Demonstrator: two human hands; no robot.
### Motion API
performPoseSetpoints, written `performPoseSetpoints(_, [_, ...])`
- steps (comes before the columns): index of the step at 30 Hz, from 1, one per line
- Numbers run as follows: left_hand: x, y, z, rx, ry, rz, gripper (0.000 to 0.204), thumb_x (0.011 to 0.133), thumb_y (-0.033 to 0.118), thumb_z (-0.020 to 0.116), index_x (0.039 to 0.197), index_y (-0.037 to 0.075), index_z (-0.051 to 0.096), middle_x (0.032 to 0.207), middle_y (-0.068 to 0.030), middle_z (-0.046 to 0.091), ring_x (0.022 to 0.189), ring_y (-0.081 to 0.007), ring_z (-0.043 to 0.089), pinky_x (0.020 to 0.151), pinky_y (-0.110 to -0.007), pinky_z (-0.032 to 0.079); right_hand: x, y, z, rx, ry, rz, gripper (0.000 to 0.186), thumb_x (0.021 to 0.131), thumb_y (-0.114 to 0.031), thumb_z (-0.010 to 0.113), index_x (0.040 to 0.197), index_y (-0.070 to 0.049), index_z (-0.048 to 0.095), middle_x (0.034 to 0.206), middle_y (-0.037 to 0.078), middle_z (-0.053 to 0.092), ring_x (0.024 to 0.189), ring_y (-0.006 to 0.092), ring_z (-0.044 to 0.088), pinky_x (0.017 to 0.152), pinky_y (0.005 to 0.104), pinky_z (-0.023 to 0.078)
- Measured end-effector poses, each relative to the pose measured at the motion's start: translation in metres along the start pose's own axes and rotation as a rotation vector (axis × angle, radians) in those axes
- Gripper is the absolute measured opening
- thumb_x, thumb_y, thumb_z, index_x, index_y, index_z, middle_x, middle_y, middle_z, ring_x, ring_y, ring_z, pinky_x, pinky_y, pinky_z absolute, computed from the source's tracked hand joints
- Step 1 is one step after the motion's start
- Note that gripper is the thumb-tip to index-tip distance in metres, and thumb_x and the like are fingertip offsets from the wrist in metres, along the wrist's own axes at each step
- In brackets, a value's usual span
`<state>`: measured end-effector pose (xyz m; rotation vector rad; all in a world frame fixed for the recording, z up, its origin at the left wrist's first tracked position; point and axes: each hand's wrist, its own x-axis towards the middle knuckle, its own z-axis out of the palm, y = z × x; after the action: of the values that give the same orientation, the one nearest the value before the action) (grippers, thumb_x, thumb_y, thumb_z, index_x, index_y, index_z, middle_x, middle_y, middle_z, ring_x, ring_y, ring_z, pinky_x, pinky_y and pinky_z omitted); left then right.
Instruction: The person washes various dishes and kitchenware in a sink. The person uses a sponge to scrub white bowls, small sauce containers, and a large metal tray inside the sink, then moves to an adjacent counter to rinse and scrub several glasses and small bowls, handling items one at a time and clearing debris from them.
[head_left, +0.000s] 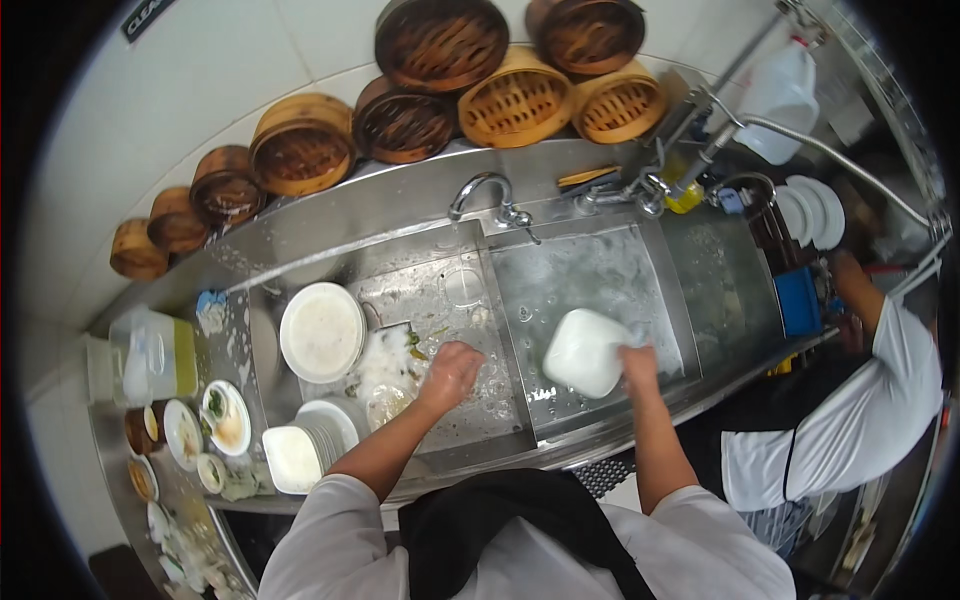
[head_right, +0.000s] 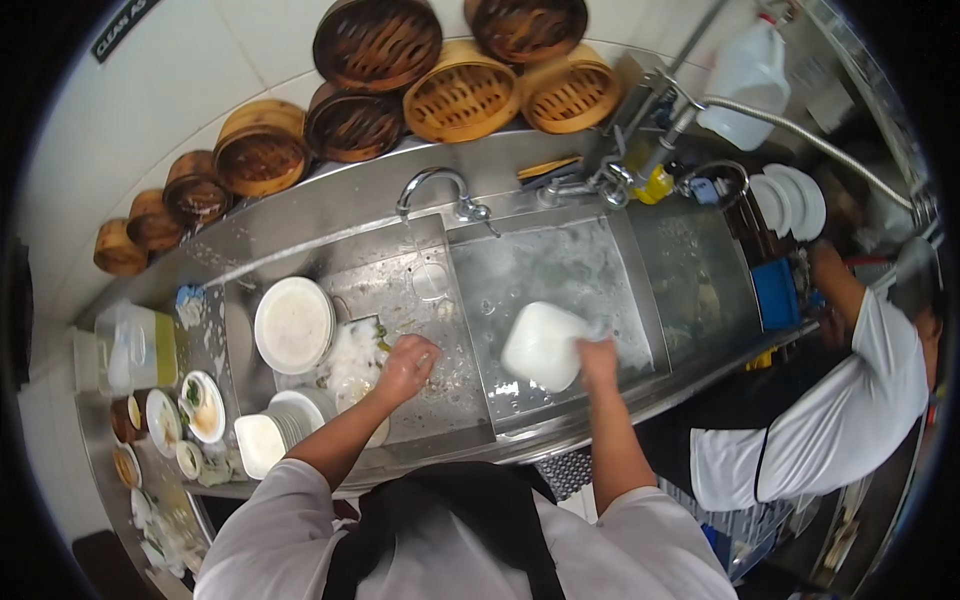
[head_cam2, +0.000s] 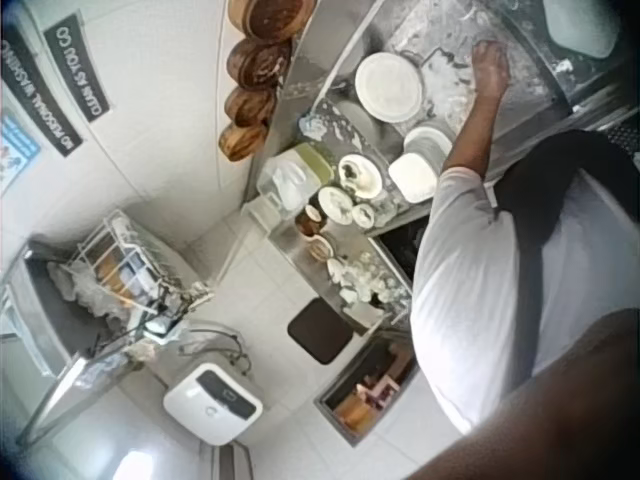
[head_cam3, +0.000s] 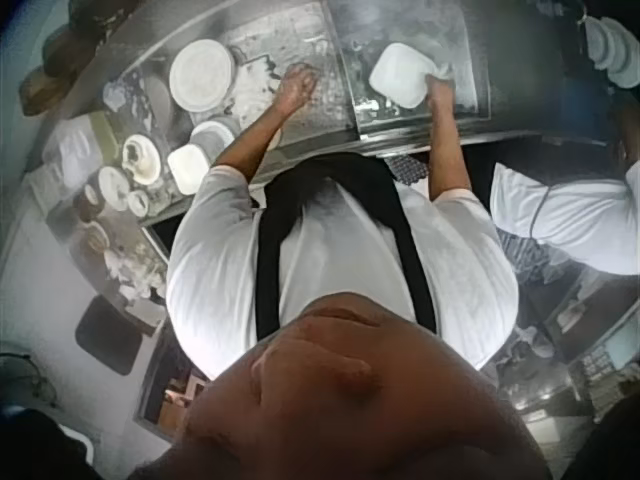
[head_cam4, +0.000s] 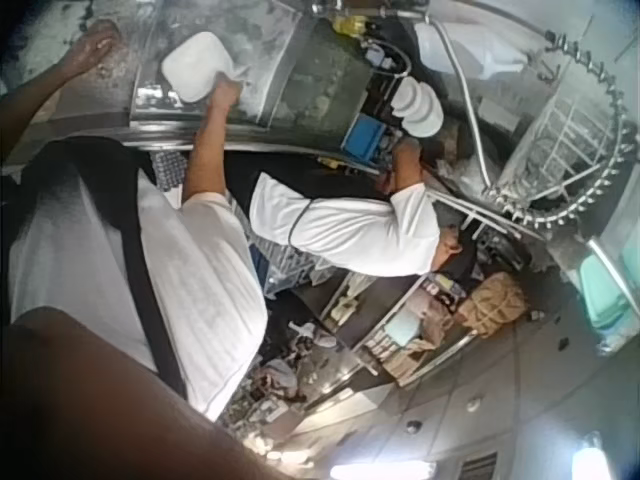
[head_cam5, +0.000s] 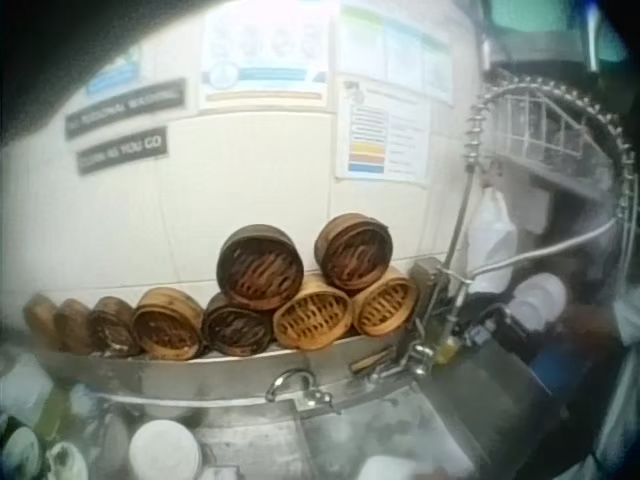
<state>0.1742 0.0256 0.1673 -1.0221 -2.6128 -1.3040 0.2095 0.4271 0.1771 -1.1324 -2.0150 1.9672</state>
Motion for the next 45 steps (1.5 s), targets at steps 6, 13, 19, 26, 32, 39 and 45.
performPoseSetpoints(6, [-0.116, -0.127, 0.025, 0.415, -0.192, -0.781, 0.04, 0.08, 0.015, 0.075, 0.12, 0.01, 0.069, 0.132, -0.0133, 0.063, 0.127, -0.0381, 0.055, 0.108, -0.05, 0.045, 0.094, 0.007, -0.083, -0.634, 0.141, -0.259, 0.056, 0.081, -0.014, 0.082, 0.128, 0.005, 0.059, 0.1, 0.019, 0.072, 0.091, 0.0204, 0.069, 0.082, 0.0374, 0.055])
performPoseSetpoints(13, [-0.176, -0.14, -0.032, 0.517, -0.407, -0.913, 0.055, 0.086, 0.017, 0.066, 0.139, 0.011, 0.056, 0.146, -0.0149, 0.055, 0.14, -0.0378, 0.047, 0.116, -0.051, 0.039, 0.002, 0.004, -0.026, -0.679, -0.369, -0.155, 0.054, 0.083, -0.023, 0.086, 0.123, 0.004, 0.062, 0.095, 0.01, 0.074, 0.087, 0.0189, 0.068, 0.08, 0.0343, 0.054])
performPoseSetpoints(19, [-0.138, -0.12, -0.069, 0.422, -0.701, -0.972, 0.063, 0.086, 0.02, 0.065, 0.147, 0.013, 0.054, 0.156, -0.0169, 0.049, 0.142, -0.0405, 0.048, 0.115, -0.055, 0.039, -0.011, 0.009, -0.022, -0.865, -0.514, -0.098, 0.076, 0.085, -0.023, 0.084, 0.143, 0.01, 0.049, 0.121, 0.02, 0.07, 0.11, 0.0272, 0.067, 0.098, 0.0379, 0.051])
performPoseSetpoints(26, [-0.167, -0.061, -0.245, 0.331, -0.29, -0.656, 0.058, 0.089, 0.045, 0.073, 0.131, 0.005, 0.067, 0.131, -0.0206, 0.067, 0.126, -0.0412, 0.059, 0.108, -0.051, 0.045, -0.077, -0.047, -0.005, -0.989, -0.348, -0.34, 0.082, 0.083, -0.041, 0.084, 0.145, 0.003, 0.052, 0.134, 0.026, 0.065, 0.126, 0.0362, 0.062, 0.106, 0.0404, 0.048])
performPoseSetpoints(32, [-0.273, -0.029, -0.284, 0.39, -0.213, -0.443, 0.059, 0.074, 0.023, 0.089, 0.125, 0.004, 0.066, 0.125, -0.0196, 0.068, 0.114, -0.0405, 0.064, 0.103, -0.052, 0.046, -0.135, -0.032, 0.034, -0.99, -0.365, -0.303, 0.078, 0.083, -0.041, 0.084, 0.144, -0.004, 0.053, 0.122, 0.026, 0.069, 0.112, 0.0364, 0.069, 0.097, 0.0421, 0.052])
performPoseSetpoints(39, [-0.291, -0.043, -0.282, 0.357, 0.069, -0.21, 0.026, 0.078, 0.007, 0.081, 0.102, 0.004, 0.071, 0.109, -0.0149, 0.074, 0.099, -0.0369, 0.069, 0.091, -0.048, 0.053, -0.256, -0.019, 0.103, -0.92, -0.335, -0.319, 0.082, 0.082, -0.043, 0.083, 0.147, -0.003, 0.051, 0.126, 0.028, 0.068, 0.115, 0.0399, 0.068, 0.1, 0.0411, 0.051])
performPoseSetpoints(45, [-0.299, -0.044, -0.302, 0.283, -0.03, -0.045, 0.023, 0.081, 0.012, 0.079, 0.1, 0.005, 0.069, 0.112, -0.0139, 0.071, 0.105, -0.0345, 0.066, 0.092, -0.047, 0.052, -0.334, -0.04, 0.182, -0.933, -0.336, -0.349, 0.084, 0.082, -0.043, 0.083, 0.148, -0.004, 0.051, 0.127, 0.028, 0.068, 0.118, 0.0388, 0.067, 0.103, 0.0405, 0.05])
